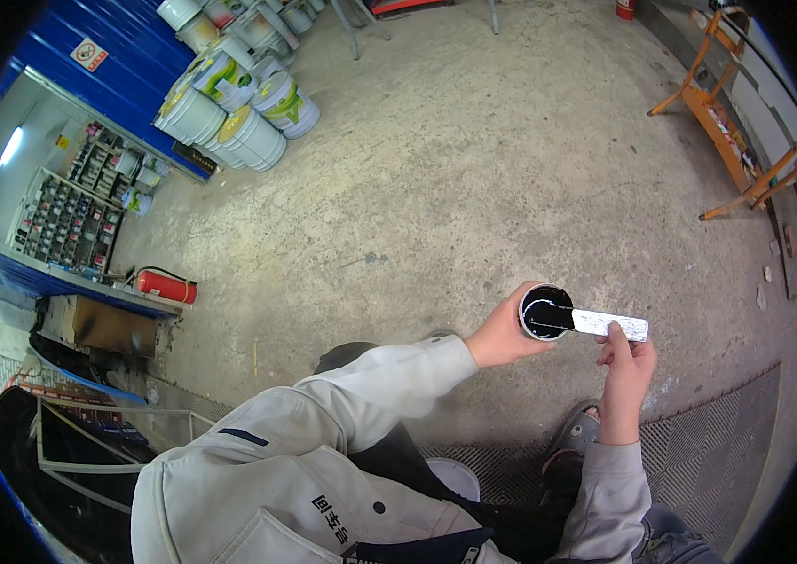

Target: The person stirs a dark liquid in a small cup with a flat stick, then walks to a workbench and pours the liquid into a spray gun cup. They attach the cup to the spray gun, retrieve a stack of white paper filters from a box, and place one filter over the spray gun cup opening.

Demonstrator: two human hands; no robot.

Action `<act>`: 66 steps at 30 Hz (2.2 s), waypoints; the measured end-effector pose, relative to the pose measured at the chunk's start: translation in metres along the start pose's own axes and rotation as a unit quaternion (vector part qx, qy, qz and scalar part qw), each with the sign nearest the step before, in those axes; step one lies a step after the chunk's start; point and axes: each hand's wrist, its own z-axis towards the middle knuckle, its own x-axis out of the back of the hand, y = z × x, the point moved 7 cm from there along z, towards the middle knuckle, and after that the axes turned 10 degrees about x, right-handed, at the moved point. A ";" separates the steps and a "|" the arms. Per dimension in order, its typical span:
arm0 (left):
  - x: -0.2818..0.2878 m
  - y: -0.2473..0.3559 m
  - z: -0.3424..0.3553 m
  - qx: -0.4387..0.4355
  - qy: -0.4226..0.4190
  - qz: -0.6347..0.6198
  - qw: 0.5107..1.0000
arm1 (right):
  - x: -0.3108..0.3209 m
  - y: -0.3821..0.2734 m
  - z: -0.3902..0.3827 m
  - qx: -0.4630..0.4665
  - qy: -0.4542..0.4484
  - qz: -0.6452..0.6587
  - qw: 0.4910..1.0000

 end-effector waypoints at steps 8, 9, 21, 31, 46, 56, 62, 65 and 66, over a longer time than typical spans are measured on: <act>-0.001 -0.003 0.001 0.008 -0.004 -0.005 1.000 | 0.018 -0.002 0.009 -0.010 0.057 0.009 0.998; -0.001 -0.003 0.001 0.011 -0.006 0.001 1.000 | 0.017 -0.003 0.010 -0.004 0.046 0.013 0.999; -0.002 0.002 -0.001 0.004 -0.007 -0.012 1.000 | 0.005 0.000 0.003 0.006 0.013 -0.007 1.000; 0.000 0.000 -0.001 0.015 0.004 0.004 1.000 | 0.018 -0.003 0.011 0.003 0.046 0.001 0.999; -0.001 0.004 -0.001 0.009 -0.004 -0.009 1.000 | 0.017 -0.003 0.012 -0.003 0.040 0.001 0.999; -0.001 0.004 -0.001 0.013 -0.011 -0.004 1.000 | 0.014 -0.005 0.008 -0.004 0.048 -0.007 0.999; -0.001 0.000 -0.001 0.005 -0.002 0.009 1.000 | 0.009 0.000 0.006 -0.013 0.018 -0.007 1.000; -0.002 -0.003 0.000 0.006 -0.006 0.000 1.000 | 0.009 0.001 0.006 -0.004 0.009 0.005 1.000; -0.002 -0.004 0.001 0.006 -0.007 -0.001 1.000 | 0.011 0.000 0.007 0.001 0.021 0.003 1.000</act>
